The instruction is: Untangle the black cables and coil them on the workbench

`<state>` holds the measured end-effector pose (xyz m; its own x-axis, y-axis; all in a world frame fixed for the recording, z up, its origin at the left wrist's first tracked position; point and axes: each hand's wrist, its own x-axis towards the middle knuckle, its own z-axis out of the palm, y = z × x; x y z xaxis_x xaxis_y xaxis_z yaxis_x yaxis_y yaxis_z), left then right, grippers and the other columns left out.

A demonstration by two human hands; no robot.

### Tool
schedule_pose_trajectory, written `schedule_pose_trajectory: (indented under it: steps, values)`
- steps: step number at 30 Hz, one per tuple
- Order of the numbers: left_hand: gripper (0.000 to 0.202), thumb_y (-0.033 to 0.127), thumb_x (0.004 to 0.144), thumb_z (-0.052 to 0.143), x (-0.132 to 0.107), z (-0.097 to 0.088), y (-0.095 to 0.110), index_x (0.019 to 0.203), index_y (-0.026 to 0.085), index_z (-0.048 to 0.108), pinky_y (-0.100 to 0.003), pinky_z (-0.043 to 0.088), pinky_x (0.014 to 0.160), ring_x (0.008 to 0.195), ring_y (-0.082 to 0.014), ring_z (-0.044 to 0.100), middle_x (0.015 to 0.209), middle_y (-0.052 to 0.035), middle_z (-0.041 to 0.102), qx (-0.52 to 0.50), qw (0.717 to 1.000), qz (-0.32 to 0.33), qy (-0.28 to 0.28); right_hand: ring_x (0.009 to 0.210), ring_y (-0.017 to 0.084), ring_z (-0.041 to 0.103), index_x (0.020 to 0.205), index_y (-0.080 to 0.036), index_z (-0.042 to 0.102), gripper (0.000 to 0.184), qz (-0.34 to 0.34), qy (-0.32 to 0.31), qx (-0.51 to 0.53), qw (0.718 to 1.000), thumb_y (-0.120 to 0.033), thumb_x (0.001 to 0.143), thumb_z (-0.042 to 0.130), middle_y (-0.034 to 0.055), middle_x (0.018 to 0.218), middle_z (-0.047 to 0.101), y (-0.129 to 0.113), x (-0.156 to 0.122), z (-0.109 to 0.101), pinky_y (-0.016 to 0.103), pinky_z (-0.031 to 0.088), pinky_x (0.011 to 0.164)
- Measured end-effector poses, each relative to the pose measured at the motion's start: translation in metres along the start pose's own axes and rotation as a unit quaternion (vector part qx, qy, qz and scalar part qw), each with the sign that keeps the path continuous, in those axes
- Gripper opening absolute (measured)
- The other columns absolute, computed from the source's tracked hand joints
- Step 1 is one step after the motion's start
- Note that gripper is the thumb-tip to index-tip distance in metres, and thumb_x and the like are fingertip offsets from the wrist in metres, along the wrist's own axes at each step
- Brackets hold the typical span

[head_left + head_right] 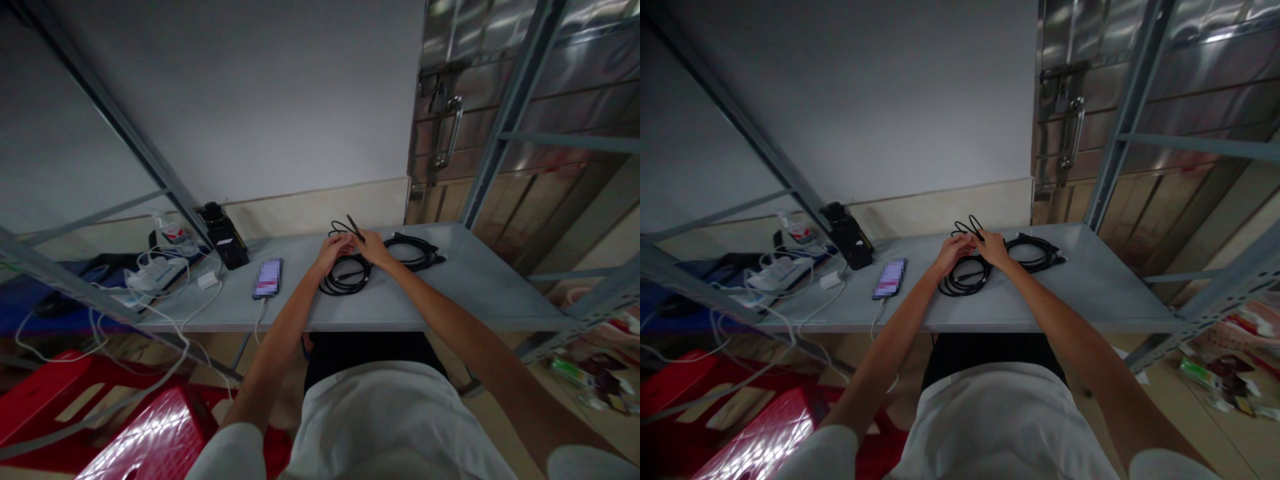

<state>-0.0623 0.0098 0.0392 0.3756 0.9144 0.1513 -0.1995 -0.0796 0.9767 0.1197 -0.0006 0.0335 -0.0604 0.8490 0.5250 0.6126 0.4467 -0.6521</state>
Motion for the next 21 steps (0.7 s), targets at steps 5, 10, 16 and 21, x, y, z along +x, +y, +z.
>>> schedule_pose_trajectory:
  steps: [5,10,16,21]
  values:
    - [0.057,0.060,0.077,0.097,0.000,-0.002,-0.001,0.107,0.014,0.080,-0.028,0.056,0.080,0.081,-0.0164,0.072,0.096,-0.0076,0.080,0.011,1.000,-0.003,-0.007,0.072,0.022,0.059,0.079,-0.025,0.056,0.071,0.028,0.100,0.110,0.989,-0.089,0.104,0.037,0.0032,0.067,0.058,-0.007,0.003,-0.016,0.032,0.048,0.077]
    - [0.059,0.063,0.080,0.095,-0.002,-0.001,0.000,0.109,0.013,0.082,-0.028,0.054,0.079,0.079,-0.0156,0.070,0.094,-0.0079,0.079,0.048,0.998,-0.006,-0.028,0.056,0.016,0.045,0.076,-0.027,0.041,0.075,0.087,0.240,0.261,0.931,-0.099,0.096,0.038,-0.0019,0.061,0.043,-0.009,0.015,-0.031,0.030,0.041,0.055]
    - [0.062,0.069,0.086,0.089,-0.005,0.001,0.005,0.111,0.013,0.083,-0.028,0.055,0.078,0.084,-0.0187,0.074,0.097,-0.0108,0.080,0.011,0.999,-0.005,-0.052,0.043,0.010,0.022,0.078,-0.027,0.024,0.076,0.123,0.259,0.481,0.829,-0.100,0.095,0.038,-0.0091,0.057,0.021,-0.005,0.026,-0.043,0.025,0.027,0.040]
    - [0.056,0.045,0.079,0.101,-0.010,0.002,0.007,0.121,0.014,0.081,-0.032,0.059,0.087,0.096,-0.0224,0.079,0.112,-0.0140,0.081,-0.008,0.988,-0.055,-0.145,0.043,0.010,0.015,0.078,-0.027,0.021,0.073,0.163,0.224,0.523,0.806,-0.093,0.101,0.039,-0.0099,0.055,0.017,-0.003,0.028,-0.050,0.025,0.026,0.040]
